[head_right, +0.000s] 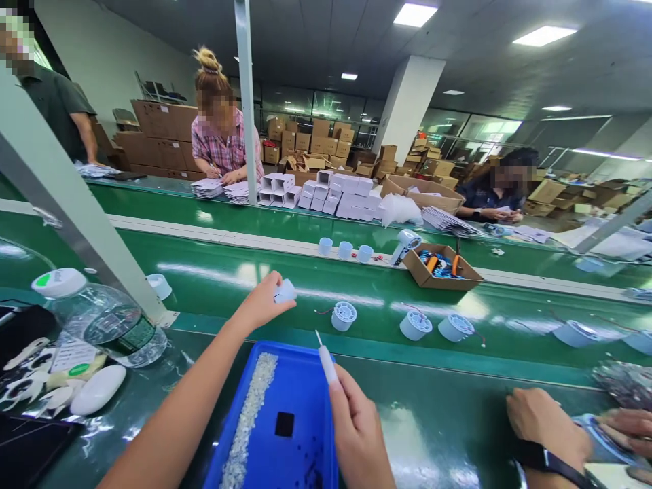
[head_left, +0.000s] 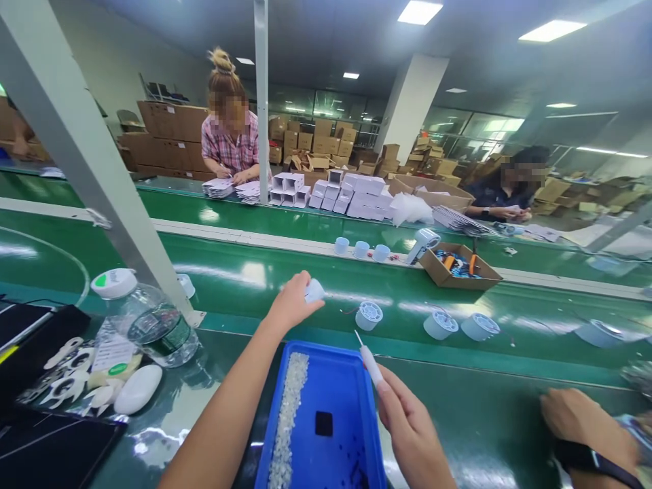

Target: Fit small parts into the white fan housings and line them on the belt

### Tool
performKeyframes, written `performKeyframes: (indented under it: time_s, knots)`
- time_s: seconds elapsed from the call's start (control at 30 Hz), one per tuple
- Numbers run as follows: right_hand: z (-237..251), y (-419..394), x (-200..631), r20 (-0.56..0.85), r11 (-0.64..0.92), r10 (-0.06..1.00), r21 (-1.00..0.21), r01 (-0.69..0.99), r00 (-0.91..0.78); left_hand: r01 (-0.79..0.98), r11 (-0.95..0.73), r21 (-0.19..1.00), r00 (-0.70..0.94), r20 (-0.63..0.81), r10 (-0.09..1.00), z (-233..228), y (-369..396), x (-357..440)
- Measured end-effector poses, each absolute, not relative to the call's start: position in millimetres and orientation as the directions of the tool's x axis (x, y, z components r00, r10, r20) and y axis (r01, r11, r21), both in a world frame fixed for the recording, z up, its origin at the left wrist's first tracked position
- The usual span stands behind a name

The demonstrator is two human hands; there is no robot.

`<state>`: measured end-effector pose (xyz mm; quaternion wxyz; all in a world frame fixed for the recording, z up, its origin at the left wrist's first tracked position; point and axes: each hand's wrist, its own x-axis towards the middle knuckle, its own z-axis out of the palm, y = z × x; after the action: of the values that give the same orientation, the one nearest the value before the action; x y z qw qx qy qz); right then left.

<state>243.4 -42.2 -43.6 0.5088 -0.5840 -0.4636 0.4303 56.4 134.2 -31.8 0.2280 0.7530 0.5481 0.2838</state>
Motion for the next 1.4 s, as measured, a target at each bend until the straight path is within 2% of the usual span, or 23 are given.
performKeyframes:
  time_s: [0.13,0.27,0.33,0.43,0.53,0.67,0.8,0.93,1.17,1.27,1.4]
  knots:
    - [-44,-44,237,-0.082,-0.105,0.967,-0.991,0.085,0.243,0.711,-0.323,0.625,0.297,0.149,0.943,-55,139,63]
    - [-50,-44,236,0.008,-0.027,0.950,-0.994,0.108,0.314,0.711,-0.322,0.625,0.248,0.205,0.947,-46,145,61]
    - [-56,-42,235,0.071,0.038,0.949,-0.993,0.110,0.307,0.735,-0.263,0.626,0.120,0.262,0.958,-39,152,49]
    - [-64,-39,230,0.192,0.167,0.956,-0.978,0.129,0.219,0.764,-0.074,0.641,-0.161,0.301,0.940,-37,161,17]
    - [-71,-37,221,0.205,0.191,0.970,-0.975,0.112,0.129,0.719,0.123,0.685,-0.401,0.264,0.877,-45,162,-17]
    - [-79,-35,212,0.203,0.197,0.979,-0.969,0.151,0.027,0.605,0.258,0.754,-0.563,0.175,0.808,-55,158,-49]
    - [-83,-35,211,0.202,0.201,0.979,-0.964,0.173,-0.007,0.557,0.278,0.782,-0.568,0.116,0.815,-59,158,-63]
    - [-84,-36,212,0.183,0.187,0.982,-0.972,0.141,-0.045,0.578,0.267,0.771,-0.557,0.134,0.820,-57,155,-66]
    - [-84,-36,212,0.194,0.200,0.980,-0.965,0.167,-0.048,0.675,0.373,0.636,-0.540,0.082,0.838,-42,160,-53]
    - [-86,-35,214,0.223,0.222,0.975,-0.959,0.178,-0.014,0.717,0.355,0.599,-0.465,0.032,0.885,-37,167,-43]
    - [-89,-35,217,0.277,0.268,0.961,-0.941,0.206,0.018,0.741,0.287,0.607,-0.337,-0.034,0.941,-33,170,-23]
